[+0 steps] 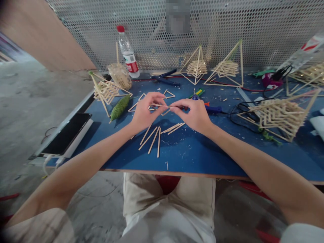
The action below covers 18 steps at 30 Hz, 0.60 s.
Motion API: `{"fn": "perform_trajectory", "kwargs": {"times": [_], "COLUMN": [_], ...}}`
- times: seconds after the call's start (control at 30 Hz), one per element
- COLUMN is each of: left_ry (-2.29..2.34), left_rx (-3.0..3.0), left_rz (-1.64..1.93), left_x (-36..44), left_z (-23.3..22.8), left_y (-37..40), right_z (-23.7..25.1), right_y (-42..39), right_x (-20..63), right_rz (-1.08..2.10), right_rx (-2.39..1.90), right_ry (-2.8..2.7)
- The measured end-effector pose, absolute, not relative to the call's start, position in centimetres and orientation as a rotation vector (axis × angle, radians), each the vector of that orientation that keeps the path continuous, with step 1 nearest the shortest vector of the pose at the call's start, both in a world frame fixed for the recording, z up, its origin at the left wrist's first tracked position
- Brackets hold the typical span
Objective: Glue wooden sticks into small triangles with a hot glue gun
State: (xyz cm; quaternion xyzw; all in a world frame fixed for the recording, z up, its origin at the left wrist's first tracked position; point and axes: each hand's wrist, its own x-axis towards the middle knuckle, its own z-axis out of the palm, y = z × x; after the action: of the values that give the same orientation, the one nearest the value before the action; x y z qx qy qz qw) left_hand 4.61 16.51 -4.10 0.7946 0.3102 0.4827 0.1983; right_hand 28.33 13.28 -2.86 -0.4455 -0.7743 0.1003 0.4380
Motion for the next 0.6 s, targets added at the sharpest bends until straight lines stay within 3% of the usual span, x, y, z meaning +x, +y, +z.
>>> {"fn": "perform_trajectory", "kwargs": {"times": [0.13, 0.37, 0.6], "left_ry": [0.861, 0.656, 0.736], "left_rx": [1.978, 1.620, 1.516], "left_rz": [1.365, 1.008, 1.057], "left_x": [4.6, 5.5, 5.1], "left_z": [-4.6, -5.8, -5.1], "left_y": [16.9, 16.9, 17.1], "right_z": [-3.1, -3.6, -2.8], "right_y": [14.0, 14.6, 13.6], "right_x": [28.6, 28.3, 28.8], "right_rz": [0.443, 0.688, 0.310], "right_rx": [-1.061, -1.010, -0.993], "right_ry": [-1.777, -1.585, -1.885]}}
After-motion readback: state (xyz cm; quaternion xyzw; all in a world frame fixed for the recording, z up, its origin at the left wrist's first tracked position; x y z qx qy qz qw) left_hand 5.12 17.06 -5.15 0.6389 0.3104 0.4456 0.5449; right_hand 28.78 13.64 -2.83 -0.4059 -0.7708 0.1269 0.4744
